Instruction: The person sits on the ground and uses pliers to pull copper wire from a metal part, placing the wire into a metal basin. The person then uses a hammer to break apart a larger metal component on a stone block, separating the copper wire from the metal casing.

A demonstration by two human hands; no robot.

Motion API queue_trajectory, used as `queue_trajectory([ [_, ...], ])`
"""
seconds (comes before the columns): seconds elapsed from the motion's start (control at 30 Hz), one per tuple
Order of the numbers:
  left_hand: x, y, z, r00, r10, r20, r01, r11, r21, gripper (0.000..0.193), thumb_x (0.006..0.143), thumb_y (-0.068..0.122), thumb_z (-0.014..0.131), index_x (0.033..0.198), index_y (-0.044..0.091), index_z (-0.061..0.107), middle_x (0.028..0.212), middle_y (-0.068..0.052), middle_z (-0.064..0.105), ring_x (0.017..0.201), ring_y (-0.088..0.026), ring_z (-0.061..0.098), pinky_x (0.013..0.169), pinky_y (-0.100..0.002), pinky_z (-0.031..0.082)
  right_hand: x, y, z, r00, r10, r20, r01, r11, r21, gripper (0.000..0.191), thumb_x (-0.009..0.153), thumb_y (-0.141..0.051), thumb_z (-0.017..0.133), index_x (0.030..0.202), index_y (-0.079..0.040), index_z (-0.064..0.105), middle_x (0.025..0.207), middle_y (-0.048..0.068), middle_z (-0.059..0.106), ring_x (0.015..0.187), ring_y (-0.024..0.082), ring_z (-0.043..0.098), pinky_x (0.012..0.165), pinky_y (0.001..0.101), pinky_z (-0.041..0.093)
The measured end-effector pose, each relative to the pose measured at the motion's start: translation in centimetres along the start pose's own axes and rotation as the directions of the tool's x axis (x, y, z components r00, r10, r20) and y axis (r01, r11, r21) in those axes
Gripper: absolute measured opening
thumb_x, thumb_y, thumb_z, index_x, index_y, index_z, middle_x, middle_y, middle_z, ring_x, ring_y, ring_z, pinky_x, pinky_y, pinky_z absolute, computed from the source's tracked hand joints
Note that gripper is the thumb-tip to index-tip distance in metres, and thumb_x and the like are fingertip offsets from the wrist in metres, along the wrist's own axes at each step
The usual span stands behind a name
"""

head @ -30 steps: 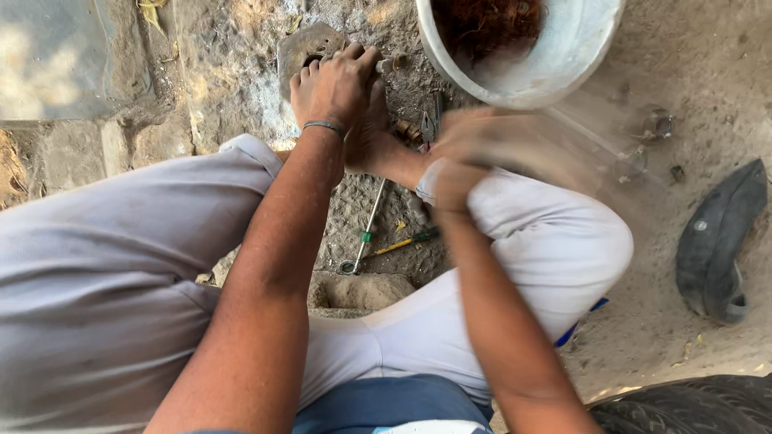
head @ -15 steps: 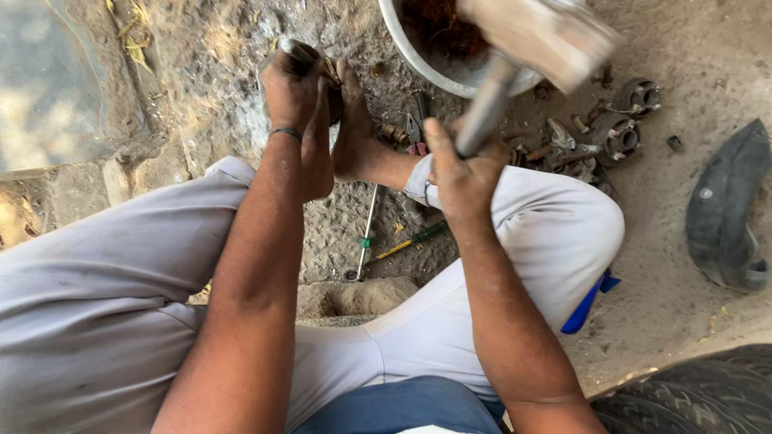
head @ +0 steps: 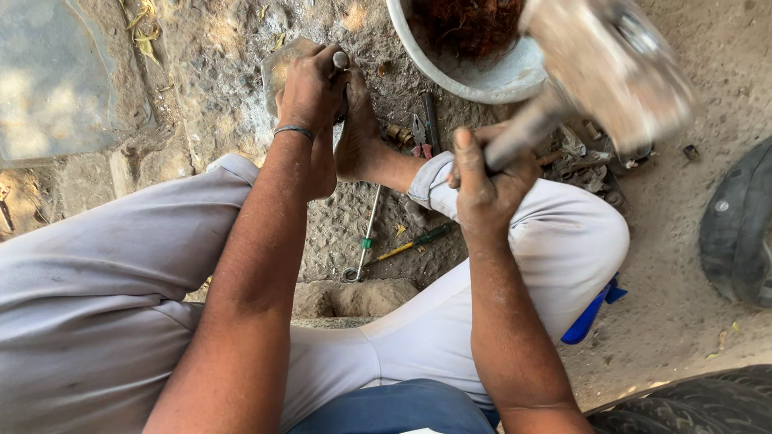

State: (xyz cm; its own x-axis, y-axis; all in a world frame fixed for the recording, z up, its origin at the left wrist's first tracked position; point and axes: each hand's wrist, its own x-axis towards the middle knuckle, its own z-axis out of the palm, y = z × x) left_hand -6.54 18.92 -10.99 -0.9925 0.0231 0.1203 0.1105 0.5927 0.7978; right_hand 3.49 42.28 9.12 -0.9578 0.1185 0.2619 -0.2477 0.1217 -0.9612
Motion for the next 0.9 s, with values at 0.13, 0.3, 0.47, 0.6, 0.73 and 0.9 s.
queue_trajectory([
  [0.13, 0.0, 0.3, -0.3, 1.0, 0.017, -0.001, -0.017, 1.0, 0.023, 0.024, 0.086, 0.009, 0.083, 0.102, 0.007, 0.067, 0.106, -0.011, 0.073, 0.095, -0.034, 0.072, 0.082, -0.046, 0.059, -0.5, 0.3, -1.4, 0.977, -0.212, 0.04, 0.215, 0.969, -0.124, 0.025, 0.111, -0.007, 0.071, 0.091, -0.005, 0.057, 0.072, 0.006, 0.062, 0.059, 0.014, 0.057, 0.055, 0.0288, 0.046],
  [0.3, -0.8, 0.6, 0.5, 0.999, 0.008, 0.041, -0.014, 0.987, 0.157, 0.022, 0.09, 0.011, 0.082, 0.106, 0.008, 0.067, 0.106, -0.012, 0.071, 0.097, -0.037, 0.07, 0.08, -0.049, 0.056, -1.5, 3.5, 2.5, 0.985, -0.173, 0.014, 0.174, 0.976, -0.131, 0.024, 0.106, -0.01, 0.071, 0.089, -0.007, 0.054, 0.068, 0.003, 0.055, 0.055, 0.015, 0.053, 0.053, 0.0276, 0.042],
  [0.47, -0.7, 1.8, 0.7, 0.997, 0.057, 0.046, -0.067, 0.961, 0.269, 0.024, 0.088, 0.018, 0.076, 0.111, 0.02, 0.071, 0.118, -0.01, 0.069, 0.103, -0.039, 0.068, 0.082, -0.052, 0.055, -2.6, 9.8, 5.9, 0.963, 0.216, 0.164, -0.007, 0.623, -0.782, 0.038, 0.086, -0.033, 0.089, 0.09, 0.002, 0.074, 0.078, 0.019, 0.07, 0.066, 0.029, 0.067, 0.058, 0.0422, 0.057],
  [0.6, -0.6, 4.5, -2.0, 0.984, -0.123, 0.132, 0.086, 0.962, 0.258, 0.016, 0.103, 0.031, 0.071, 0.117, 0.025, 0.068, 0.126, -0.003, 0.069, 0.114, -0.035, 0.069, 0.093, -0.052, 0.056, -4.8, 12.4, 3.7, 0.864, 0.49, 0.119, -0.374, 0.781, -0.5, 0.03, 0.09, -0.028, 0.08, 0.094, 0.0, 0.071, 0.075, 0.009, 0.07, 0.065, 0.02, 0.067, 0.062, 0.0365, 0.055],
  [0.73, -1.1, 7.9, -4.9, 0.91, -0.379, 0.166, 0.308, 0.889, 0.339, 0.026, 0.094, 0.033, 0.067, 0.12, 0.034, 0.067, 0.125, 0.002, 0.066, 0.11, -0.037, 0.065, 0.09, -0.059, 0.05, 0.1, 4.9, -1.0, 0.999, -0.044, -0.017, 0.039, 0.978, -0.204, 0.03, 0.091, -0.024, 0.082, 0.093, 0.003, 0.069, 0.077, 0.009, 0.068, 0.068, 0.019, 0.064, 0.062, 0.0355, 0.053],
  [0.9, 0.0, 8.1, -5.4, 0.946, -0.25, 0.207, 0.17, 0.924, 0.343, 0.027, 0.096, 0.037, 0.067, 0.121, 0.028, 0.065, 0.127, 0.0, 0.066, 0.114, -0.035, 0.067, 0.096, -0.057, 0.051, 10.6, -13.2, -4.9, 0.881, -0.39, -0.269, 0.417, 0.907, 0.052, 0.03, 0.09, -0.024, 0.083, 0.094, 0.002, 0.068, 0.078, 0.008, 0.068, 0.067, 0.017, 0.063, 0.059, 0.0329, 0.051],
])
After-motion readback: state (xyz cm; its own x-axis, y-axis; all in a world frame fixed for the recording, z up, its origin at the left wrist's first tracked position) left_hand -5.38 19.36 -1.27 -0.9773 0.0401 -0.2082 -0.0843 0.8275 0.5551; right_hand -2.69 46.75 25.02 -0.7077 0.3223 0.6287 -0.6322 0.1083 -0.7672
